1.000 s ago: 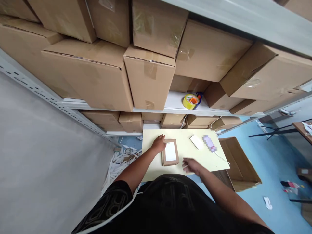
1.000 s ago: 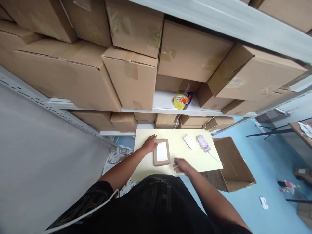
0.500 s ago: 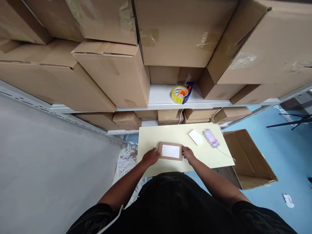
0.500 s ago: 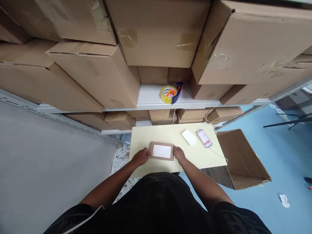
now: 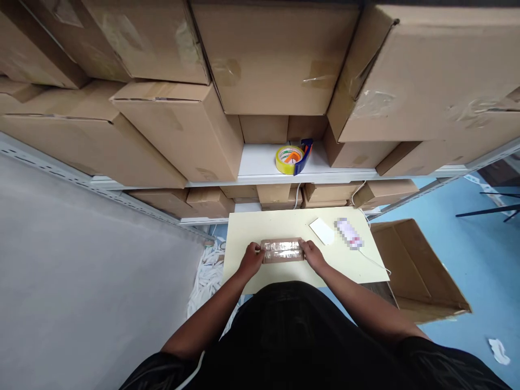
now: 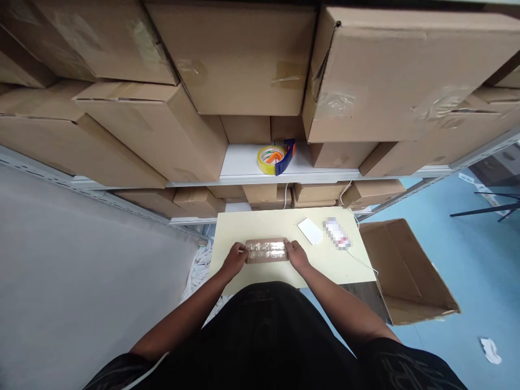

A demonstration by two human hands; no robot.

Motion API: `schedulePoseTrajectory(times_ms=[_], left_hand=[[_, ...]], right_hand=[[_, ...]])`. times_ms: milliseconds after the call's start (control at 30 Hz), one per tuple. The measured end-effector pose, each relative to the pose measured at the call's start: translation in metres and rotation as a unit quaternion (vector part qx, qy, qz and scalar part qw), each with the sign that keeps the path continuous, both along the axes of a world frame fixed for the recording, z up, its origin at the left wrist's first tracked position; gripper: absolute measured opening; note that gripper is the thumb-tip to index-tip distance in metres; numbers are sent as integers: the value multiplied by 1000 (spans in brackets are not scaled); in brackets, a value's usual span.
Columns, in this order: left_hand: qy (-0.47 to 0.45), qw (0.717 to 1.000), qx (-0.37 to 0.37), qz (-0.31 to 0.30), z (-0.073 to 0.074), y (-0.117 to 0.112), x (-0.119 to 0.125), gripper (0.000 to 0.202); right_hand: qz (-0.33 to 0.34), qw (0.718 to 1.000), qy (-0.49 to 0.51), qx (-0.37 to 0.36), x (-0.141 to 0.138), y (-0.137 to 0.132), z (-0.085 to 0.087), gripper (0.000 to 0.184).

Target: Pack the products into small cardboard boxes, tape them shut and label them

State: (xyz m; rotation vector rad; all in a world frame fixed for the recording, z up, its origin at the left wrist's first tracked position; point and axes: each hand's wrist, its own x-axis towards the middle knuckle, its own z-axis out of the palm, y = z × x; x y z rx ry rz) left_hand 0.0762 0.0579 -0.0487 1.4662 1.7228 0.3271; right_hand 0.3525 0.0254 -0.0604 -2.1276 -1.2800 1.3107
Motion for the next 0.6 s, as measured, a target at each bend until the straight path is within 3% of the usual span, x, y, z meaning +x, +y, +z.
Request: schedulePoseTrajectory(times_ms=[133, 300, 467, 533, 600], left_hand=[[-11, 999, -35, -19, -10, -10, -4, 19], [-22, 997, -4, -79, -14, 6, -17, 21], [27, 971, 165, -171, 5, 25, -15, 23], [28, 949, 216, -229, 17, 31, 0, 23], [24, 930, 221, -293, 27, 35, 25, 20]], right_hand=[[-22, 999, 13, 22, -12, -14, -1, 47], [-53, 998, 26, 31, -11, -25, -8, 44], [-58, 998, -12, -13, 3, -61, -19, 40], [-58, 998, -15, -30, 11, -80, -24, 34], [-47, 998, -15, -44, 21, -96, -28, 27]])
